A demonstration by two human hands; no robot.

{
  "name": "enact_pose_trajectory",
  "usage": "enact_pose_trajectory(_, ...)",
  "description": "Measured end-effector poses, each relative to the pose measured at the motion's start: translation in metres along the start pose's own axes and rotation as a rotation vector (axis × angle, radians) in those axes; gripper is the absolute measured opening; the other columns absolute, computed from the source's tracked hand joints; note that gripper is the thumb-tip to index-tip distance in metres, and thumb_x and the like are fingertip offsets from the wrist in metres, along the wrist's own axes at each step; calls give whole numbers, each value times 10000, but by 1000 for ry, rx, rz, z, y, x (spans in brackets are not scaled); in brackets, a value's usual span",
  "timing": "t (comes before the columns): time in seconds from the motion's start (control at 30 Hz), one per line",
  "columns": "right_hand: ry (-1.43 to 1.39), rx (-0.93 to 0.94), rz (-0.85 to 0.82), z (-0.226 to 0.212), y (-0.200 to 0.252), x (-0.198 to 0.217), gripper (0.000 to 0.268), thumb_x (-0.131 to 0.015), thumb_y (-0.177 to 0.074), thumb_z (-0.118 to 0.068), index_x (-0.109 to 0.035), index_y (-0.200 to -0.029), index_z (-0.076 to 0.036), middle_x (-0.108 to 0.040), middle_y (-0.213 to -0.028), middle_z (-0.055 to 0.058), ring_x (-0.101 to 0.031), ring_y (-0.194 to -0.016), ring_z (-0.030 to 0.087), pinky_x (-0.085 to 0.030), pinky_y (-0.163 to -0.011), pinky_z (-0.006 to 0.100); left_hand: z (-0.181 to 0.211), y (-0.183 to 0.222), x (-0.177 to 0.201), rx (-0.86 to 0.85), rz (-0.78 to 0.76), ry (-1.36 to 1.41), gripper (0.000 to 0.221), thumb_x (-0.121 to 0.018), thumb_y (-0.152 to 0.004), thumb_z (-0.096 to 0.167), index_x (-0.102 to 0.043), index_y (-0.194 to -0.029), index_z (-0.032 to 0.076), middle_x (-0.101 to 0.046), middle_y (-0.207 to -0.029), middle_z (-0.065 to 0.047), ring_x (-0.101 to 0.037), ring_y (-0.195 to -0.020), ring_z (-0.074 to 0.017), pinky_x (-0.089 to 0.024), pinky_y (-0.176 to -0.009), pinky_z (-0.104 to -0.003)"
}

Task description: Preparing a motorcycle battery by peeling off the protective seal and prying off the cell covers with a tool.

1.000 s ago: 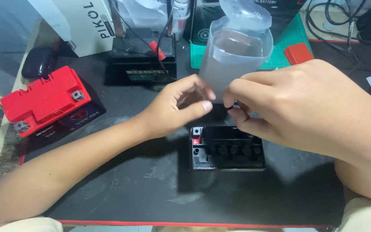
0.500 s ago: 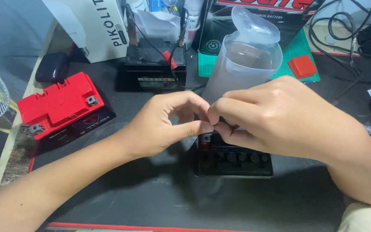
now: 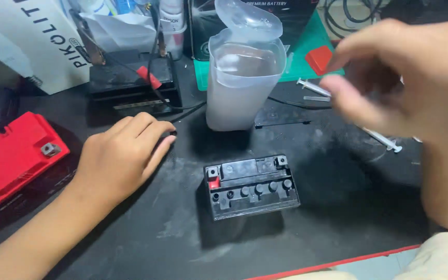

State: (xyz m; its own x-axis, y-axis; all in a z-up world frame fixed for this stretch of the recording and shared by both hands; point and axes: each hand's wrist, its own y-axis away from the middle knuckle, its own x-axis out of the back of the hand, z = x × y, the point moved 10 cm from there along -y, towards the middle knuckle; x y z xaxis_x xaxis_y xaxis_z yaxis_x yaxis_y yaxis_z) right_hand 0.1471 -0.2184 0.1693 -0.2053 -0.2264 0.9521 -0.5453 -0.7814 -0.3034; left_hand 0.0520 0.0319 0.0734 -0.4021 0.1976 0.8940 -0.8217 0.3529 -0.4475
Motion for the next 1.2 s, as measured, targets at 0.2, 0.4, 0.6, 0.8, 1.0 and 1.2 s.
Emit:
enact_pose_trajectory(0.2, 203, -162, -165, 55, 14, -63, 175, -703, -1023, -427, -701, -1118, -281, -682, -750, -82, -674, -720, 202, -474, -620, 383, -10, 5, -11, 41, -60, -239, 139, -685, -1030, 290, -727, -1100, 178, -638, -946, 21, -702, -774, -162, -449, -434, -295)
enact_pose_trajectory(0.4, 138, -22, -318, 43, 35, -119, 182, -735, -875, -437, -686, -1018, -336, -676, -886, -145, -684, -724, 196, -499, -516, 388, -24, 13, -12, 58, -36, -487, 109, -632, -1107, 324, -670, -1054, 236, -578, -905, 62, -628, -676, -120, -377, -406, -293)
enact_pose_trajectory(0.6, 237, -7, -329, 43, 45, -125, 139, -644, -967, -396, -698, -994, -271, -676, -952, -111, -702, -752, 274, -494, -477, 438, -30, 22, -6, 25, 18, -732, 355, -689, -1151, 334, -530, -839, 279, -429, -744, 77, -488, -620, -127, -326, -512, -273)
enact_pose_trajectory(0.8, -240, -162, -352, 95, 83, -120, 89, -740, -820, -270, -779, -893, -236, -728, -761, -55, -602, -409, 119, -448, -449, 265, -28, 19, 21, -48, 111, -647, 421, -694, -853, -118, -428, -705, 173, -378, -692, -24, -405, -678, -233, -296, -626, -354)
enact_pose_trajectory(1.0, -470, 21, -209, 16, 59, -67, 137, -814, -687, -309, -782, -739, -186, -777, -715, -61, -766, -649, 67, -607, -725, 201, -51, 25, 24, -43, -5, -621, 415, -736, -1044, 160, -501, -707, 219, -449, -662, 52, -441, -681, -191, -327, -649, -334)
enact_pose_trajectory(1.2, -202, 65, -316, -105, -19, -46, 95, -722, -852, -413, -758, -879, -329, -702, -737, -168, -586, -399, 131, -489, -469, 301, -56, 25, 66, 7, 34, -493, 162, -804, -1020, 403, -722, -1025, 263, -662, -890, 97, -628, -846, -190, -435, -735, -341)
